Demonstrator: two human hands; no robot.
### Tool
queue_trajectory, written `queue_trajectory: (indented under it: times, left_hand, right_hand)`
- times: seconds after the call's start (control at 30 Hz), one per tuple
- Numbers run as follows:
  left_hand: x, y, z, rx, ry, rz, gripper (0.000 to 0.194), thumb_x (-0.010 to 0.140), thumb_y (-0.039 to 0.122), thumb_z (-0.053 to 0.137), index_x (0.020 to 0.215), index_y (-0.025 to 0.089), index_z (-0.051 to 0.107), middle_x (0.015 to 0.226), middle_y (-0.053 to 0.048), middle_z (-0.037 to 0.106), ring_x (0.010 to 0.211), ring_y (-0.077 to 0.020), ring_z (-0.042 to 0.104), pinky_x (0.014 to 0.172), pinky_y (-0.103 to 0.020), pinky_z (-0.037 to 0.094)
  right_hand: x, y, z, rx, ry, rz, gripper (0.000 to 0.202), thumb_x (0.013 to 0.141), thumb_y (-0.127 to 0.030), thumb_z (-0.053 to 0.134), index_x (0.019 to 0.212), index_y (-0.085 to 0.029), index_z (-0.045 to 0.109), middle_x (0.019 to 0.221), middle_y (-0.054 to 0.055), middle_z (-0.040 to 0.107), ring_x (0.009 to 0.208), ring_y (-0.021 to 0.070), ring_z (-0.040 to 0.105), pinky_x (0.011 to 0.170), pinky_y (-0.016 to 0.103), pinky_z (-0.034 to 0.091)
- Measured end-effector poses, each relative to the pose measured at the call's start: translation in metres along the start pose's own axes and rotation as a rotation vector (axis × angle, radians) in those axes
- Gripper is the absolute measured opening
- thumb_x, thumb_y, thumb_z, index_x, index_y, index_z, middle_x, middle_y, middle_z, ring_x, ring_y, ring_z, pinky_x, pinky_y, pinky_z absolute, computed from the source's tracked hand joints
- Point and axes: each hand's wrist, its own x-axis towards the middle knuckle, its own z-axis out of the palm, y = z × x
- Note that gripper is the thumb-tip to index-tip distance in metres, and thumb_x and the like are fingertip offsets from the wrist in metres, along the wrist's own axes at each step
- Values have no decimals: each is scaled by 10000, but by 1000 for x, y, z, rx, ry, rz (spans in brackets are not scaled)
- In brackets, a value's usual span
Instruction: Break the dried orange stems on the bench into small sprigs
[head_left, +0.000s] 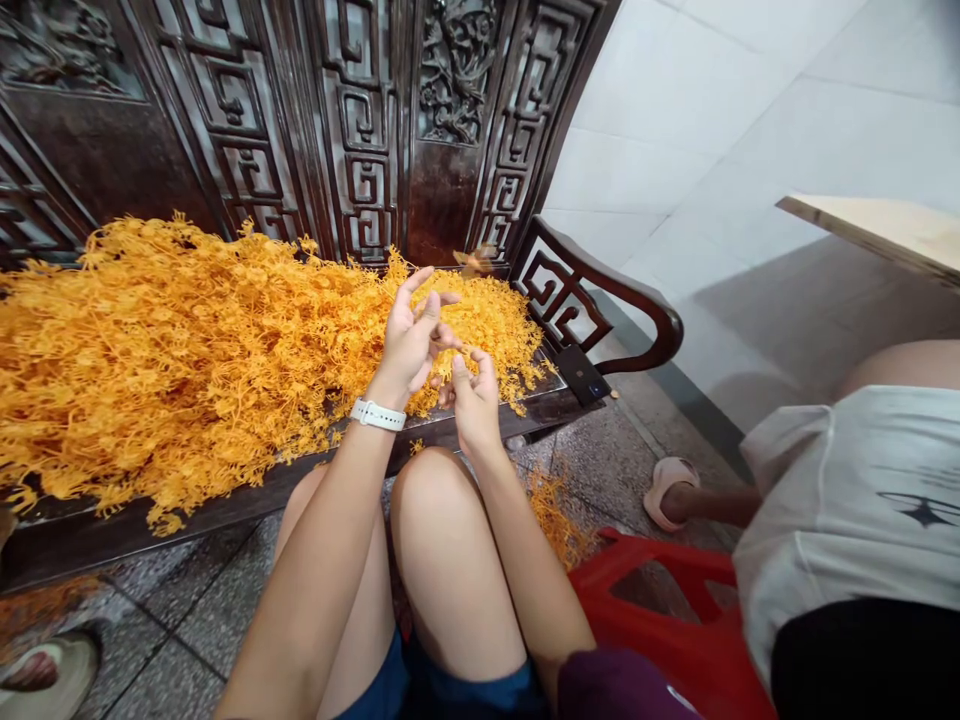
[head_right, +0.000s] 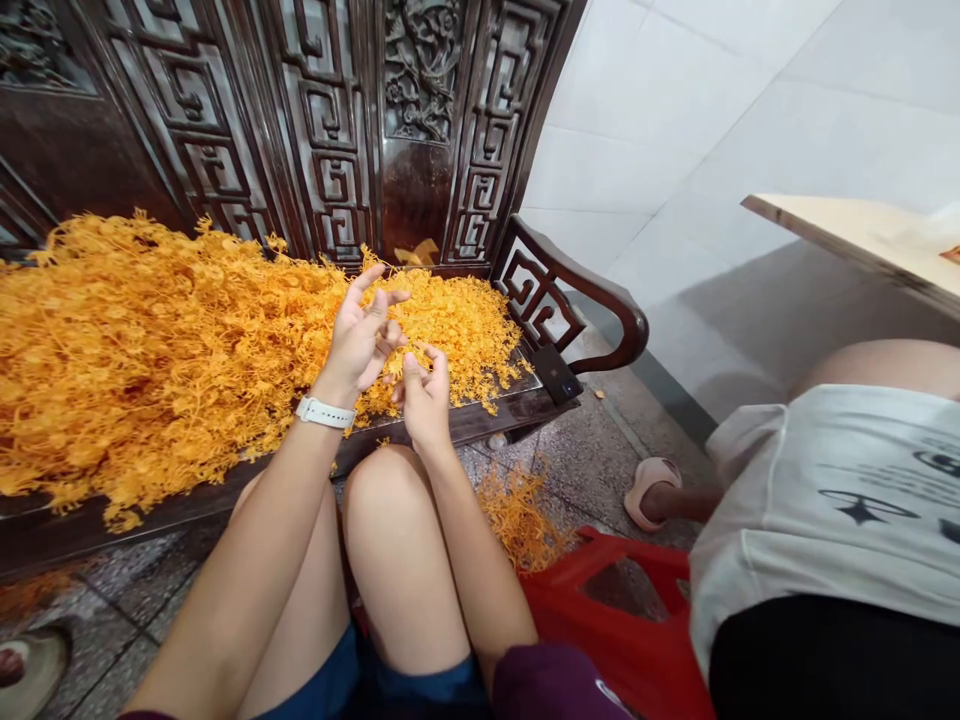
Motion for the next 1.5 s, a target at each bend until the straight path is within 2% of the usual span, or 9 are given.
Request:
queue_trajectory:
  times: [0.13, 0.43, 0.73, 0.93, 1.1, 1.17, 1.23, 1.37, 1.5]
  left_hand:
    - [2, 1, -2, 49, 53, 1, 124, 1040, 334, 640, 1152, 281, 639, 808, 34, 656, 400, -8, 285, 387, -153, 187]
    - [6, 0, 1, 140, 215, 179, 121, 1062, 369, 605, 990, 274, 577, 553, 98, 369, 404, -53, 290, 398, -178, 172]
    - [12, 8, -4, -176, 394, 88, 184, 1115, 275, 491, 938, 248, 449, 559, 114, 321, 378, -32, 204, 413, -181, 85]
    - [40, 26, -45, -349, 610, 185, 286, 1136, 231, 418, 851, 222, 426, 520, 111, 319, 365, -32, 209, 413, -176, 104]
    - [42, 35, -56, -477, 507, 132, 339, 1140, 270, 405, 819, 194, 483, 499, 115, 306, 350, -27, 197, 376, -173, 109]
    - [36, 41, -54, -508, 480, 115, 367, 1142, 272, 384, 795, 195, 478, 494, 113, 299, 346, -32, 198, 362, -169, 126]
    - [31, 49, -53, -543, 424, 111, 377, 1143, 262, 374, 791, 196, 491, 495, 110, 298, 343, -37, 204, 350, -170, 142]
    - [23, 67, -54, -544, 304, 118, 413, 1151, 268, 341, 789, 191, 527, 506, 104, 300, 342, -35, 216, 333, -168, 146]
    - [15, 71, -51, -423, 265, 106, 408, 1149, 319, 370, 828, 192, 588, 528, 93, 333, 359, -33, 228, 349, -170, 149]
  right_hand:
    - [-1, 1, 1, -31, -67, -45, 424, 917, -580, 747, 1121, -247, 583, 693, -80, 505, 475, 70, 453, 457, 220, 332]
    - [-3, 7, -3, -50, -182, -102, 378, 972, -549, 705, 918, -254, 475, 602, -113, 305, 487, 83, 211, 469, 232, 175]
    - [-22, -13, 2, -646, -290, -678, 308, 1021, -278, 666, 757, -204, 526, 625, -63, 412, 540, 92, 362, 562, 273, 289]
    - [-70, -42, 17, -587, -952, -686, 233, 1087, -296, 572, 939, -191, 717, 826, 10, 764, 721, 113, 701, 628, 244, 442]
    - [-67, -43, 20, -359, -1345, -339, 192, 1022, -366, 705, 1051, -177, 726, 887, 20, 776, 746, 103, 712, 620, 209, 465]
    - [-43, -38, 14, -16, -1151, -182, 226, 985, -430, 737, 972, -205, 714, 778, -2, 713, 644, 103, 632, 583, 213, 471]
    - [-10, -34, 6, 343, -736, -52, 349, 1002, -580, 639, 929, -241, 676, 682, -24, 614, 559, 113, 508, 488, 217, 411]
    - [48, -23, -3, 648, -188, 200, 644, 1100, -624, 181, 1056, -195, 659, 948, 85, 699, 766, 158, 604, 629, 276, 531]
    - [51, -9, 2, 729, -187, 415, 569, 1110, -572, 267, 1046, -168, 663, 837, 38, 682, 680, 130, 580, 625, 260, 505]
